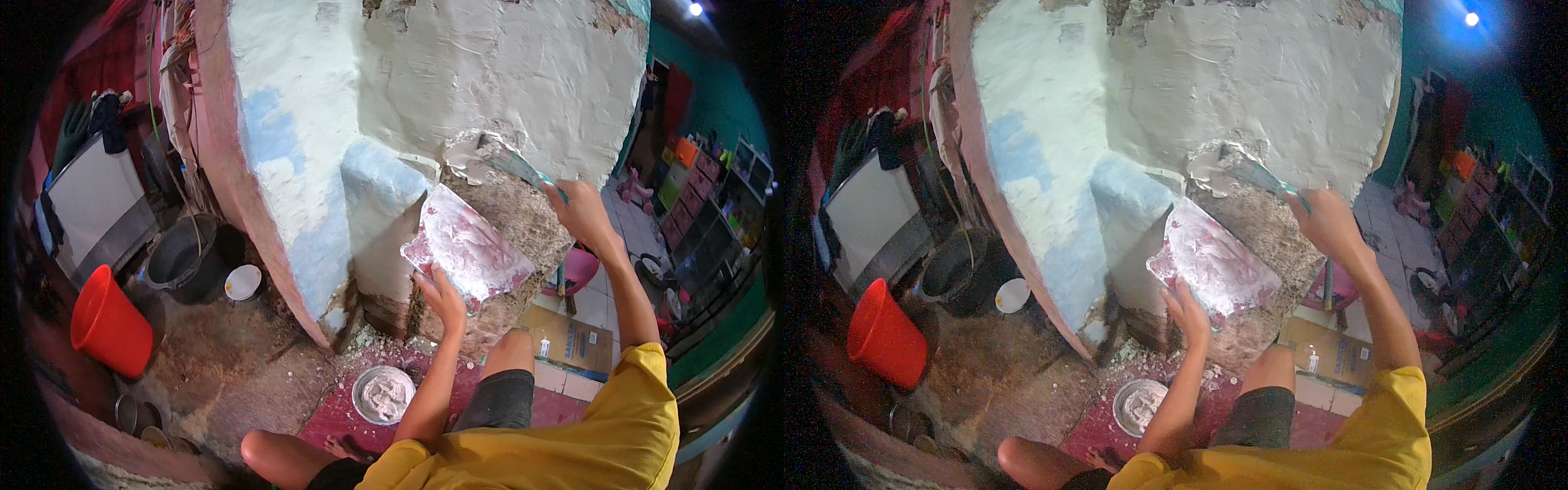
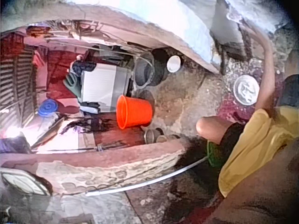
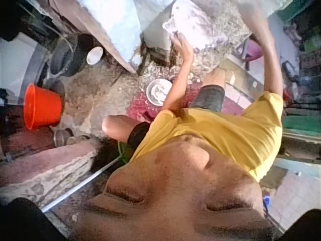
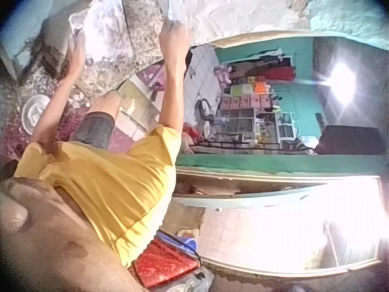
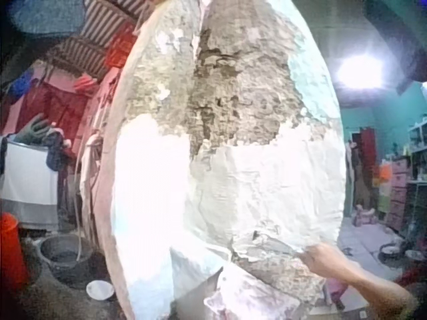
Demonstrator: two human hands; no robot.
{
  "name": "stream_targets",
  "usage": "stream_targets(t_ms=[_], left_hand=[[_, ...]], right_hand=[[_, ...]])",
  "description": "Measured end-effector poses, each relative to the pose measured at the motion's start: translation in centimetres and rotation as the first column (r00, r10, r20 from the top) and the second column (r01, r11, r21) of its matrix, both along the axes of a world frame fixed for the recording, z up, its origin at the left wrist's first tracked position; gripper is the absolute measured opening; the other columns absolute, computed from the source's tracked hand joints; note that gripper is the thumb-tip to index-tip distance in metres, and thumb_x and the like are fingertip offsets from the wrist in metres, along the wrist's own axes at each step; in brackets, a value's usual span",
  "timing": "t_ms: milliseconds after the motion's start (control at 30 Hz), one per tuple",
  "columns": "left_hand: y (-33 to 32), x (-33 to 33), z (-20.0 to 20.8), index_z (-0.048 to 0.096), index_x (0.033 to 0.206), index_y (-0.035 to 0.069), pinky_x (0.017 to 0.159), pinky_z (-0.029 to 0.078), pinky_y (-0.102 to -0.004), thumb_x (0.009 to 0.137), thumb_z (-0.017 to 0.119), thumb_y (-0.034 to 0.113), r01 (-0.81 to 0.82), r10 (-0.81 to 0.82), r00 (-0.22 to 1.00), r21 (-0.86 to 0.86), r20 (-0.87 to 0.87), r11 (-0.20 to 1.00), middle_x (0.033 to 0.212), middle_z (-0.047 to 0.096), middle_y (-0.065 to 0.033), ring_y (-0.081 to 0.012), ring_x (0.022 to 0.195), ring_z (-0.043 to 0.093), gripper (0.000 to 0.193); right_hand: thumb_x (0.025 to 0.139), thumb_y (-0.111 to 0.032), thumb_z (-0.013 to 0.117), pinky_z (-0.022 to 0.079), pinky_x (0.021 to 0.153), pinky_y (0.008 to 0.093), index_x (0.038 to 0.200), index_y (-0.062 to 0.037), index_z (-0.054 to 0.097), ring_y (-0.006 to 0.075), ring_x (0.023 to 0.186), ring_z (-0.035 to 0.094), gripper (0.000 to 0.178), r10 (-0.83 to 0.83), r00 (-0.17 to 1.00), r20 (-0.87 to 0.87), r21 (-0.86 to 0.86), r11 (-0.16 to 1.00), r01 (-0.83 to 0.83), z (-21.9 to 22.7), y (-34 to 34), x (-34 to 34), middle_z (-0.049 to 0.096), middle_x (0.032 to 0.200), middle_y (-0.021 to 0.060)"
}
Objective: The person applies plaster compound to a rough wall using a putty knife and a large spreader.
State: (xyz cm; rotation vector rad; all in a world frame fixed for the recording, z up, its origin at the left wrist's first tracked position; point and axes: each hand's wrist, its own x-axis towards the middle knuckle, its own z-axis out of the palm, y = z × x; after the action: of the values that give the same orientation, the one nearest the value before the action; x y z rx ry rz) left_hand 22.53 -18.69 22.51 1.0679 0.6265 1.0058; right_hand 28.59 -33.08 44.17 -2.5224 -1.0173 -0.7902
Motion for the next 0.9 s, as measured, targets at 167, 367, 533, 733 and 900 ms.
stream_targets(t_ms=[167, 367, 533, 733, 900], left_hand=[[1.0, -1.0, -0.4, 0.023, 0.133, -0.012, 0.103, 0.024, -0.0355, 0.093, 0.041, 0.037, 0.08, -0.081, 0.997, 0.054, 0.018, 0.995, 0.133, 0.033, -0.0277, -0.0326, 0.123, 0.034, 0.065], [3.1, -4.7, -1.4, 0.034, 0.129, -0.009, 0.097, 0.031, -0.0315, 0.093, 0.047, 0.033, 0.277, -0.277, 0.961, -0.083, 0.004, 0.957, 0.124, 0.047, -0.018, -0.0219, 0.112, 0.045, 0.057], [6.3, -8.3, -3.2, 0.041, 0.125, -0.007, 0.096, 0.033, -0.0279, 0.09, 0.053, 0.031, 0.514, -0.504, 0.855, -0.073, 0.126, 0.854, 0.118, 0.051, -0.012, -0.0169, 0.107, 0.048, 0.053], [8.9, -13.0, -3.8, 0.047, 0.118, -0.004, 0.087, 0.041, -0.0261, 0.09, 0.053, 0.024, 0.521, -0.487, 0.843, -0.125, 0.229, 0.844, 0.11, 0.056, -0.0085, -0.0144, 0.098, 0.054, 0.04], [8.9, -15.3, -3.4, 0.045, 0.119, -0.004, 0.084, 0.045, -0.0274, 0.09, 0.052, 0.023, 0.449, -0.381, 0.874, -0.198, 0.303, 0.871, 0.108, 0.057, -0.0107, -0.0162, 0.095, 0.057, 0.04]], right_hand=[[0.085, -0.022, 0.056, 0.043, 0.064, 0.0479, 0.094, 0.0031, 0.06, 0.0438, 0.069, 0.055, 0.027, 0.025, 0.98, 0.196, 0.114, 0.992, -0.048, -1.7, -3.1, -2.6, 0.059, 0.074, 0.0242], [0.093, -0.029, 0.048, 0.037, 0.042, 0.0184, 0.094, -0.0018, 0.057, 0.0032, 0.05, 0.046, 0.029, 0.489, 0.553, -0.674, 0.43, 0.869, -0.245, -7.2, -5.0, -2.6, 0.048, 0.056, -0.0038], [0.09, -0.033, 0.053, 0.03, 0.044, 0.0214, 0.074, -0.0043, 0.063, 0.0032, 0.054, 0.042, 0.034, 0.462, 0.119, -0.879, 0.426, 0.872, -0.241, -13.8, -2.6, -0.6, 0.046, 0.056, -0.0064], [0.089, -0.036, 0.055, 0.028, 0.043, 0.0209, 0.079, -0.0035, 0.068, 0.0023, 0.049, 0.036, 0.036, 0.522, 0.111, -0.846, 0.44, 0.8, -0.408, -16.6, 0.5, -1.3, 0.043, 0.054, -0.0082], [0.089, -0.034, 0.055, 0.029, 0.041, 0.022, 0.078, -0.0039, 0.067, 0.0025, 0.047, 0.036, 0.034, 0.458, 0.027, -0.888, 0.412, 0.822, -0.393, -17.7, 1.4, -2.2, 0.044, 0.054, -0.0072]])
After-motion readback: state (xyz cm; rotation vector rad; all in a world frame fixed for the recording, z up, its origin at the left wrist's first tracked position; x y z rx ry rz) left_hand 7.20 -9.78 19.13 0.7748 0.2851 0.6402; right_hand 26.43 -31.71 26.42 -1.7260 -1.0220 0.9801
